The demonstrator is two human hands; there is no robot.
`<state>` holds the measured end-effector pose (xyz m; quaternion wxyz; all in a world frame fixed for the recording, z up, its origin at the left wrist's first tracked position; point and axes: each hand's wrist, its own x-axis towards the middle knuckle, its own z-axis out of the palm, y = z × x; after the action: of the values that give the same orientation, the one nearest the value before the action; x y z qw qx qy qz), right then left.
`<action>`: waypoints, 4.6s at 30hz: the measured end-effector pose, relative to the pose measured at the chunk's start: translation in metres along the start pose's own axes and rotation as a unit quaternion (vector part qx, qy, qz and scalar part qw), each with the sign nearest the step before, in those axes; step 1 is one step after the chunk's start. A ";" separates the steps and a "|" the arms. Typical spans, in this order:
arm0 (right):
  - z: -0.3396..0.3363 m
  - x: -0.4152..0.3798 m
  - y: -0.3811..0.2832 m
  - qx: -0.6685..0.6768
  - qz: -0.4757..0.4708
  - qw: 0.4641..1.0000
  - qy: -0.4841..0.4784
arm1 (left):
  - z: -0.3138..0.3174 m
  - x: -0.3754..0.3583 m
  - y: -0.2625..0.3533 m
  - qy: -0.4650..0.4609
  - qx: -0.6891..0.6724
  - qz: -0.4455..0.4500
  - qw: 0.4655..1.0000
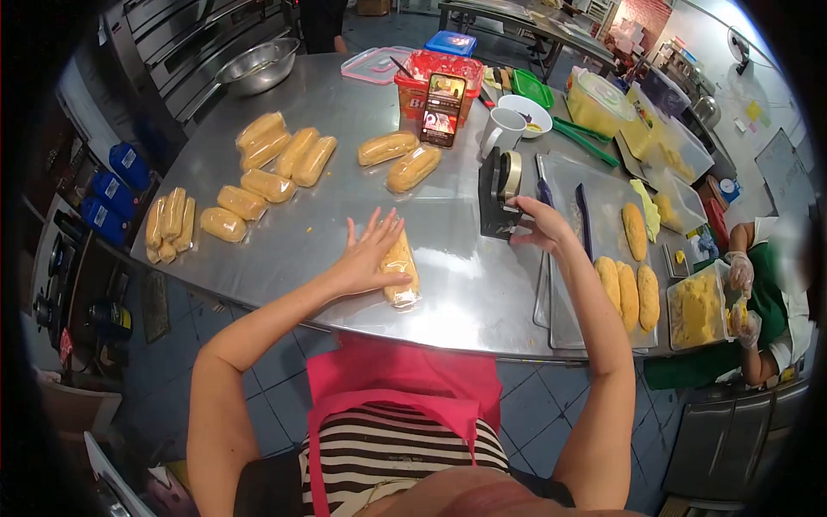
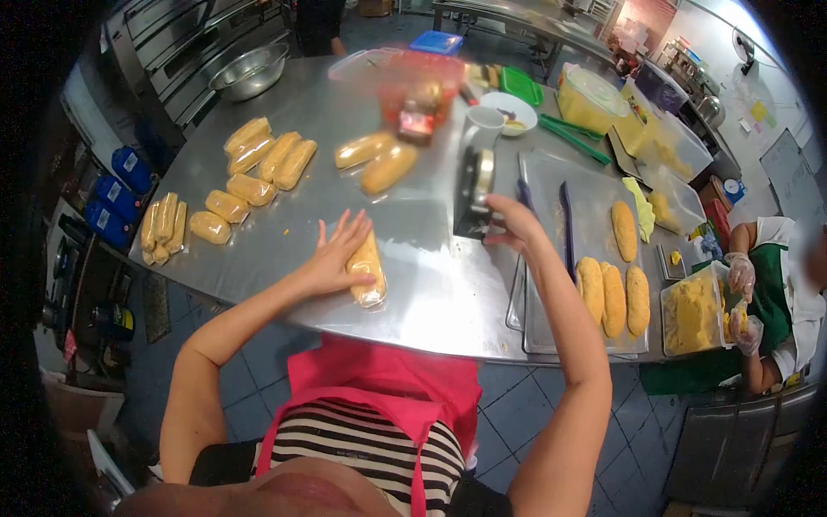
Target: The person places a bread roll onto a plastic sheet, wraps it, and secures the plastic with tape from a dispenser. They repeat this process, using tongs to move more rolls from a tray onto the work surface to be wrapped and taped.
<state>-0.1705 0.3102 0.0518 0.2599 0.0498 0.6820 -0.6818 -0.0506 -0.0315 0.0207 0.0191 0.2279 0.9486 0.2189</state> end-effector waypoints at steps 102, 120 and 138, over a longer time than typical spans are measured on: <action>0.009 -0.024 0.031 -0.395 -0.355 0.816 0.230 | 0.004 0.002 -0.014 0.040 -0.044 -0.001 0.998; 0.153 0.029 0.003 -0.166 -0.180 0.966 -0.089 | 0.019 -0.001 -0.016 0.090 -0.047 -0.007 0.995; 0.177 0.023 0.015 -0.378 -0.200 0.900 -0.085 | 0.024 0.005 -0.019 0.037 -0.109 -0.013 0.993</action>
<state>-0.1335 0.1351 0.0400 0.1741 -0.2477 0.8592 -0.4125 -0.0596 -0.0351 -0.0085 0.0119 0.2034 0.9220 0.3291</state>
